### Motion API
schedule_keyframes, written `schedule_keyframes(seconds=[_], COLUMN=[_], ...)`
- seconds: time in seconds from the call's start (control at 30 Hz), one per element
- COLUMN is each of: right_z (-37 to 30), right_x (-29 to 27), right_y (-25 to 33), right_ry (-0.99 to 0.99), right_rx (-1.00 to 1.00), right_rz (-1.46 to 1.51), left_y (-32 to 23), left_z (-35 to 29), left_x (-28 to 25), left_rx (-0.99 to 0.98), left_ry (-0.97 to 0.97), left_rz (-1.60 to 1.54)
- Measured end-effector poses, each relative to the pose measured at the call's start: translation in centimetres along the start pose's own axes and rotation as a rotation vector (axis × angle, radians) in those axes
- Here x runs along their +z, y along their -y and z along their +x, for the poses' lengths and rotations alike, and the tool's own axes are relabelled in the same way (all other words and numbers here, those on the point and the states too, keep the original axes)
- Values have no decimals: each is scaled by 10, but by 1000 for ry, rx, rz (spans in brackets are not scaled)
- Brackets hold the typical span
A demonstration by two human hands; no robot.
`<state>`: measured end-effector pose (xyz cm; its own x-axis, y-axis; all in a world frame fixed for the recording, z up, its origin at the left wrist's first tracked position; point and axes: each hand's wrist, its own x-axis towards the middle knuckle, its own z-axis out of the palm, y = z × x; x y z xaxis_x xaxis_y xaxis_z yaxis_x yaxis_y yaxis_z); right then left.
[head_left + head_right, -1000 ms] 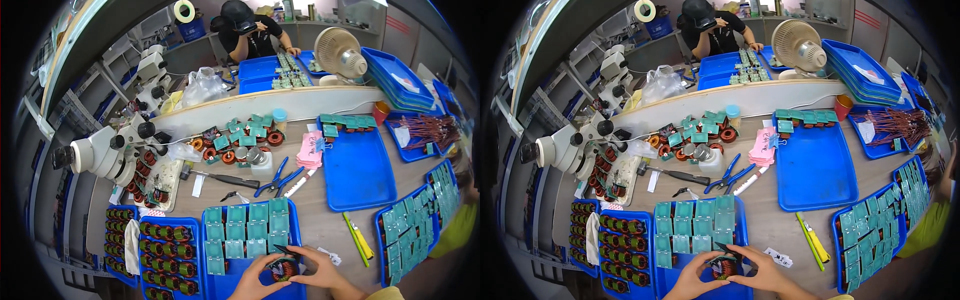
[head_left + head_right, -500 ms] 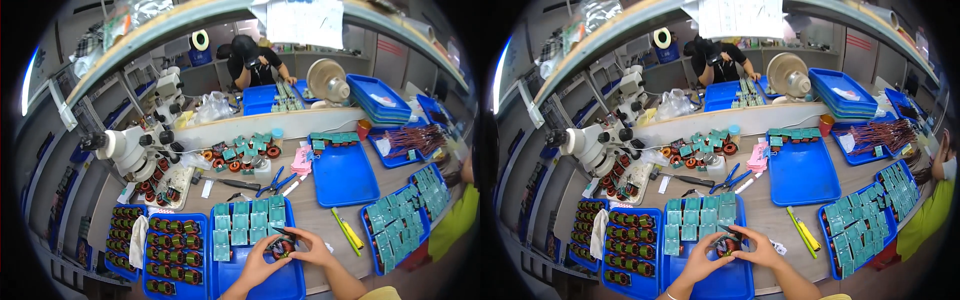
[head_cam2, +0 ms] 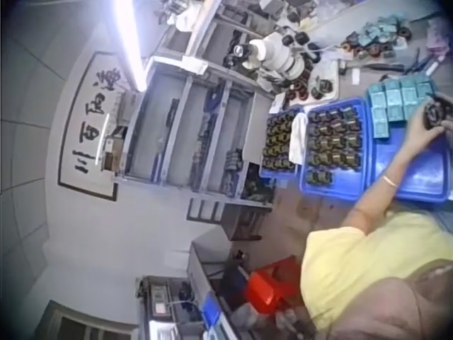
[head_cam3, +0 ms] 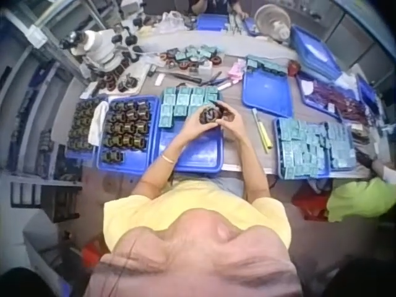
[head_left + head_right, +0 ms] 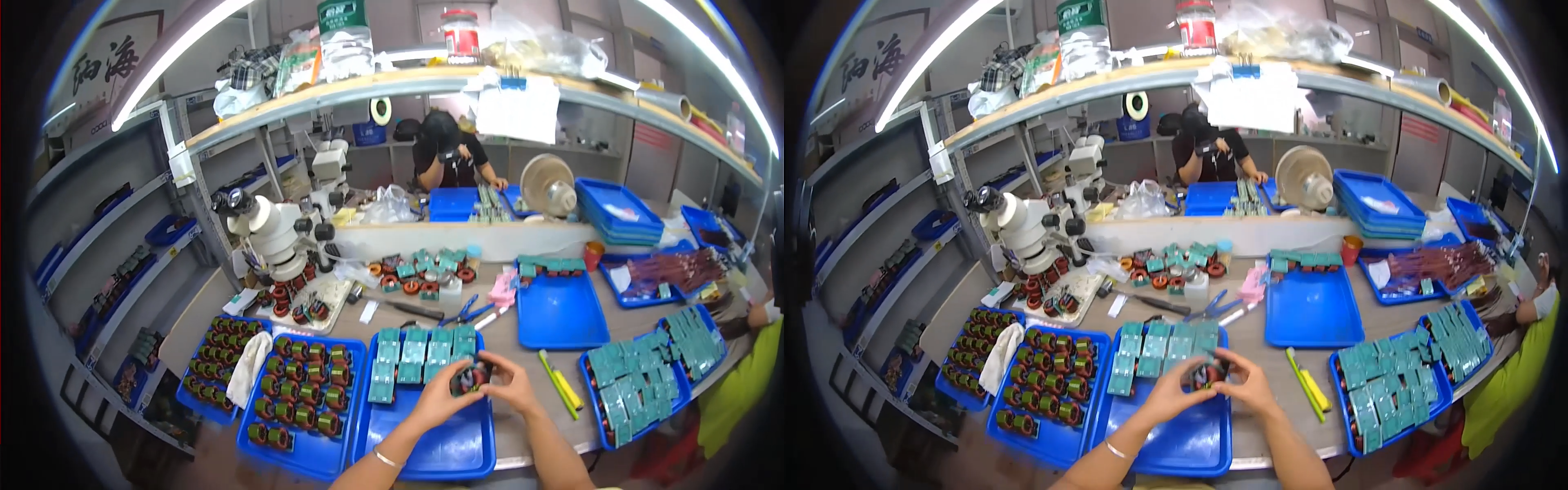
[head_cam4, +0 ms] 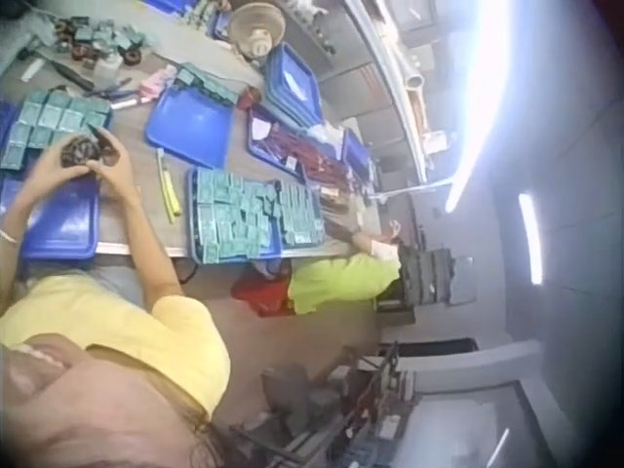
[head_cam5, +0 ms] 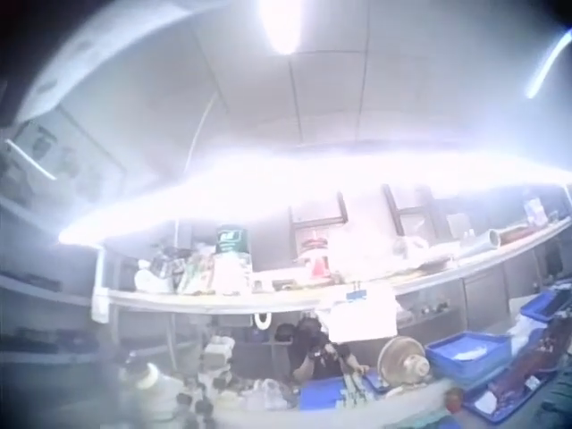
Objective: The recorder is assembling and inspecting toroidal inductors at an electronics workbench.
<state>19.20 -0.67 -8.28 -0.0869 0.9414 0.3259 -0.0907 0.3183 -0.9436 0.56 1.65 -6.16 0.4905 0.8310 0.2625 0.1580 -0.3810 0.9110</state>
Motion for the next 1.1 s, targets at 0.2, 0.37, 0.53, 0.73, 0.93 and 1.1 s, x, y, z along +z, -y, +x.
schedule_keyframes(seconds=[0.2,0.37,0.53,0.73,0.93,1.1], right_z=[7,11,10,12,12,7], right_x=[-9,-3,3,3,-3,-6], right_y=[0,1,1,8,-1,-2], right_ry=[-90,-107,-74,-74,-128,-164], right_rx=[93,11,-6,12,10,10], right_rz=[-98,-233,-200,-328,-250,-256], left_y=[-77,-164,-164,-162,-185,-205], left_z=[-4,-73,-117,-170,-162,-152], left_x=[-45,-134,-109,-113,-127,-130], left_rx=[240,431,425,499,790,1031], left_ry=[-269,-1169,-1192,-1187,-1126,-1042], left_rz=[162,464,274,161,54,-82])
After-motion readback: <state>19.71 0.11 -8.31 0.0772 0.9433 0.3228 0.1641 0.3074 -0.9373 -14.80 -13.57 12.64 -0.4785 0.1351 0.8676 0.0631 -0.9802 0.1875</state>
